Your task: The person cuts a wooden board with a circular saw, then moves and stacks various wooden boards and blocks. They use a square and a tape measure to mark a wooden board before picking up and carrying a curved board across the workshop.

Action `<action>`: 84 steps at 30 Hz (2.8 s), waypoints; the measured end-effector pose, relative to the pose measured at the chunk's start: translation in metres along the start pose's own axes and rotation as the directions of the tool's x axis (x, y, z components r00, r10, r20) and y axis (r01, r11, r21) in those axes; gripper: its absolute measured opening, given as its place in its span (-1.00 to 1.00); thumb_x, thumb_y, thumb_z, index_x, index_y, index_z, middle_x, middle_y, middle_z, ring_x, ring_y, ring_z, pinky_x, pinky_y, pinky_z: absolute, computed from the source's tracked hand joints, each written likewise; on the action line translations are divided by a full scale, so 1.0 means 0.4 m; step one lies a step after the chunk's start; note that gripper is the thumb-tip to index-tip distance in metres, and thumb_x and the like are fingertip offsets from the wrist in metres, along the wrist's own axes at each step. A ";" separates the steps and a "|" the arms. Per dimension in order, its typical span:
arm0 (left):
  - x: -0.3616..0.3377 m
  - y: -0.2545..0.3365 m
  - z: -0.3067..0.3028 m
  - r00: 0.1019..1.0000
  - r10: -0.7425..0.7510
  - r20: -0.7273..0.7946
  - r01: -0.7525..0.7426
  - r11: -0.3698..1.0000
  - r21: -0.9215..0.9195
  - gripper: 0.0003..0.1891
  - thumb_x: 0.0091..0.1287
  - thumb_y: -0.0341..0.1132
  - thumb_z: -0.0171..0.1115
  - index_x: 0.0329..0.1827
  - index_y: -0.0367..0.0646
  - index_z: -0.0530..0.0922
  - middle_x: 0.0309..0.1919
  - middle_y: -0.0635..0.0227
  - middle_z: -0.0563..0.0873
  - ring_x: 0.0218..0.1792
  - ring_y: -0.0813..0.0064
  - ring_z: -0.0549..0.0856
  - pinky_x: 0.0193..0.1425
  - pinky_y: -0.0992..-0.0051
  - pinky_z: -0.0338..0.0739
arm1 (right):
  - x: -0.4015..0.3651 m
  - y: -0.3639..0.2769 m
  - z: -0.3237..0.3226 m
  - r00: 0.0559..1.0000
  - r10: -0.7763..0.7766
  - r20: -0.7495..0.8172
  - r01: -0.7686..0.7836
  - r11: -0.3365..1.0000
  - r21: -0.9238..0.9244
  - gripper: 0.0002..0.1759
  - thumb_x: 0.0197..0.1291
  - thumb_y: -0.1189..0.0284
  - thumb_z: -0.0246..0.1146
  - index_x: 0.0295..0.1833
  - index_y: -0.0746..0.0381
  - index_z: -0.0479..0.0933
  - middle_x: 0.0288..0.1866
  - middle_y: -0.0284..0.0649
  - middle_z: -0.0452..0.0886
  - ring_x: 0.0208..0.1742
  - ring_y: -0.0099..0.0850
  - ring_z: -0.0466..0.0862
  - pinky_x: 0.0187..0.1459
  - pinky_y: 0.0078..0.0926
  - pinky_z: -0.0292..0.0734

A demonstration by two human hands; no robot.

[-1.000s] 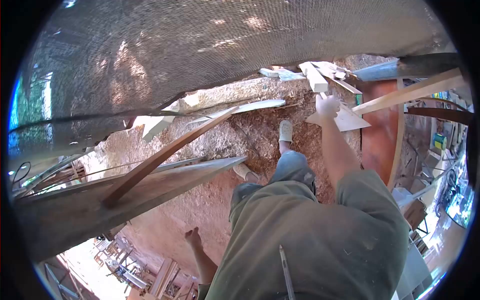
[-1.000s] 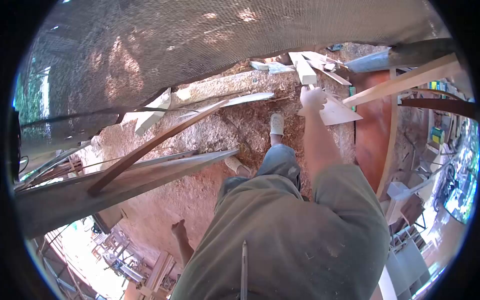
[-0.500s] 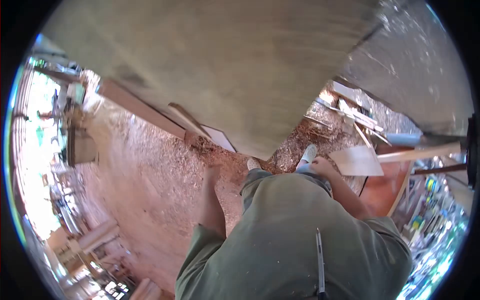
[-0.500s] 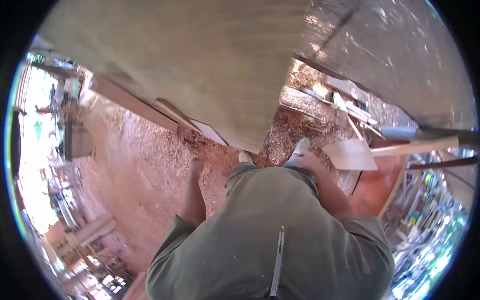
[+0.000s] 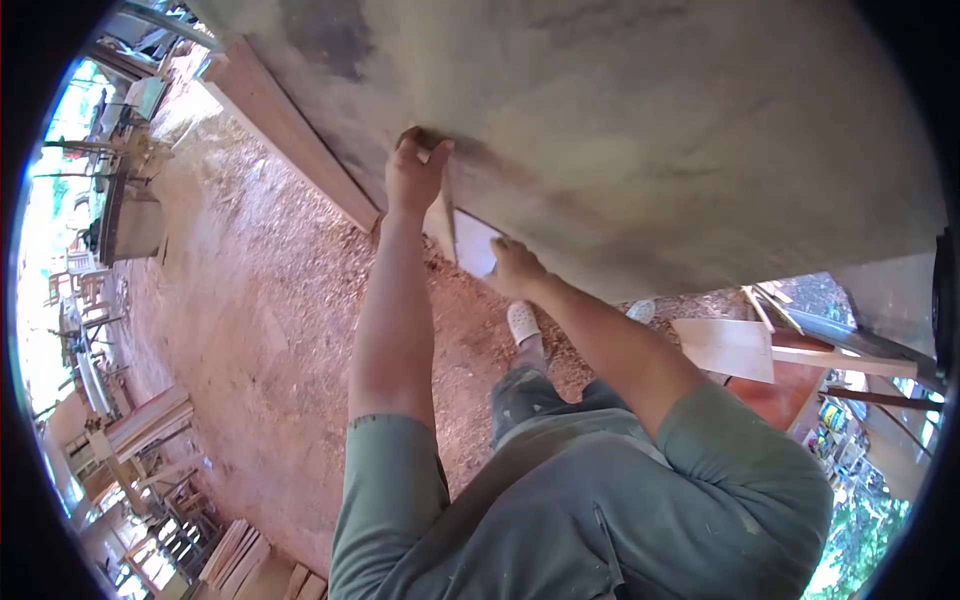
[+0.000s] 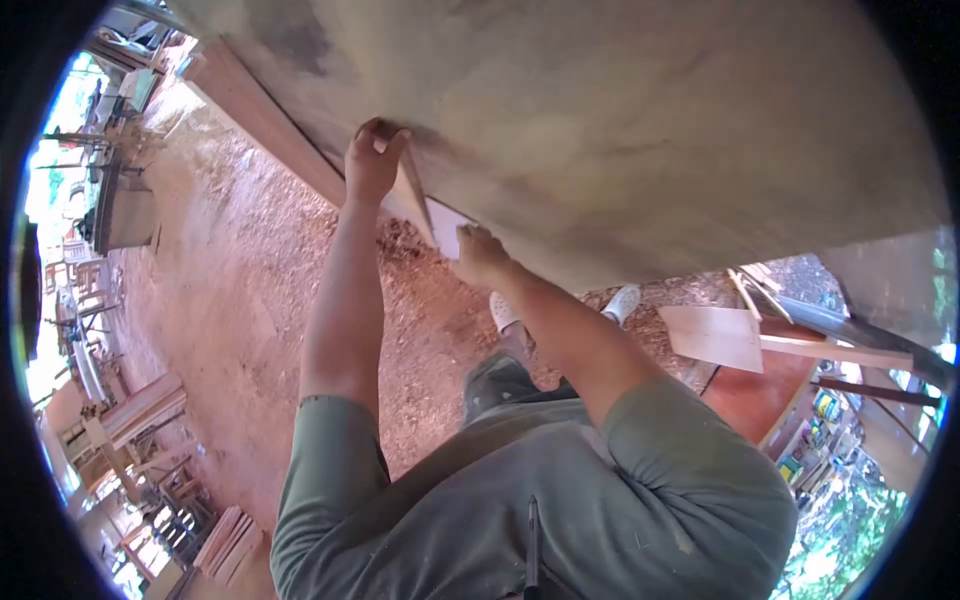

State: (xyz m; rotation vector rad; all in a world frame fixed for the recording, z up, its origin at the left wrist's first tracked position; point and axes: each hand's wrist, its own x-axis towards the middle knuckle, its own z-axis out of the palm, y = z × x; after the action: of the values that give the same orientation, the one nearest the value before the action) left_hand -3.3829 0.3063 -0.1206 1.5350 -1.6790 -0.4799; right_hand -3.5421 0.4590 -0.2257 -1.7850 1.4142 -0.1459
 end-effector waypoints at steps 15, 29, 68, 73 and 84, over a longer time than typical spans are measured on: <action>-0.541 0.003 -0.282 0.959 0.102 0.266 -0.122 0.991 0.058 -0.69 0.01 -0.48 0.51 -0.28 -0.25 0.52 -0.16 0.28 0.57 -0.09 0.24 0.60 -0.01 0.31 0.52 | -0.084 0.287 0.368 0.923 0.382 -0.039 -0.376 0.919 0.116 -0.71 0.18 0.39 0.11 -0.18 0.36 0.63 -0.04 0.16 0.59 -0.04 0.10 0.63 0.02 -0.11 0.57; -0.510 0.544 -0.084 0.624 0.665 0.411 -0.526 0.746 -0.408 -0.55 -0.05 -0.54 0.46 -0.25 -0.14 0.31 -0.32 0.30 0.55 -0.34 0.28 0.60 -0.34 0.32 0.54 | -1.113 0.429 -0.355 0.690 0.659 -0.299 -0.579 0.751 0.319 -0.66 0.14 0.29 0.22 -0.03 0.25 0.61 -0.17 0.03 0.66 -0.10 -0.04 0.64 -0.01 -0.17 0.50; -0.495 1.029 1.134 0.898 0.436 -0.068 -0.428 0.822 -0.375 -0.62 0.00 -0.35 0.55 -0.26 -0.17 0.47 -0.42 0.35 0.56 -0.47 0.49 0.52 -0.34 0.45 0.47 | -1.745 0.633 -0.759 0.251 0.553 -0.795 -0.540 0.761 0.359 -0.71 0.00 0.53 0.25 -0.10 0.38 0.58 -0.14 -0.04 0.64 -0.11 -0.11 0.63 -0.05 -0.32 0.48; -0.677 0.805 1.234 0.912 0.130 0.388 -0.133 0.991 -0.021 -0.63 0.00 -0.27 0.53 -0.40 -0.24 0.44 -0.28 0.21 0.55 -0.27 0.23 0.59 -0.14 0.29 0.52 | -1.742 0.640 -0.743 0.155 0.647 -0.746 -0.477 0.710 0.517 -0.72 0.00 0.55 0.27 -0.11 0.38 0.60 -0.18 -0.03 0.65 -0.18 -0.12 0.66 -0.11 -0.35 0.51; -0.659 0.715 1.124 0.592 -0.010 0.806 -0.222 0.959 0.175 -0.44 0.02 -0.02 0.44 -0.05 -0.31 0.62 0.08 -0.04 0.57 0.13 0.02 0.53 0.22 0.19 0.41 | -1.527 0.796 -0.892 0.406 0.392 -0.826 -0.436 0.877 0.202 -0.74 0.12 0.45 0.24 -0.08 0.33 0.59 -0.17 -0.05 0.64 -0.11 -0.06 0.62 -0.06 -0.24 0.49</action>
State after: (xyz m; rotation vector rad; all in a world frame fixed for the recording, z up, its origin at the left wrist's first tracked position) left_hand -3.9224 0.5097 -0.2647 1.4625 -2.6103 -1.0425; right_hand -4.1977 0.7841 0.0313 -1.3156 2.5562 -0.8359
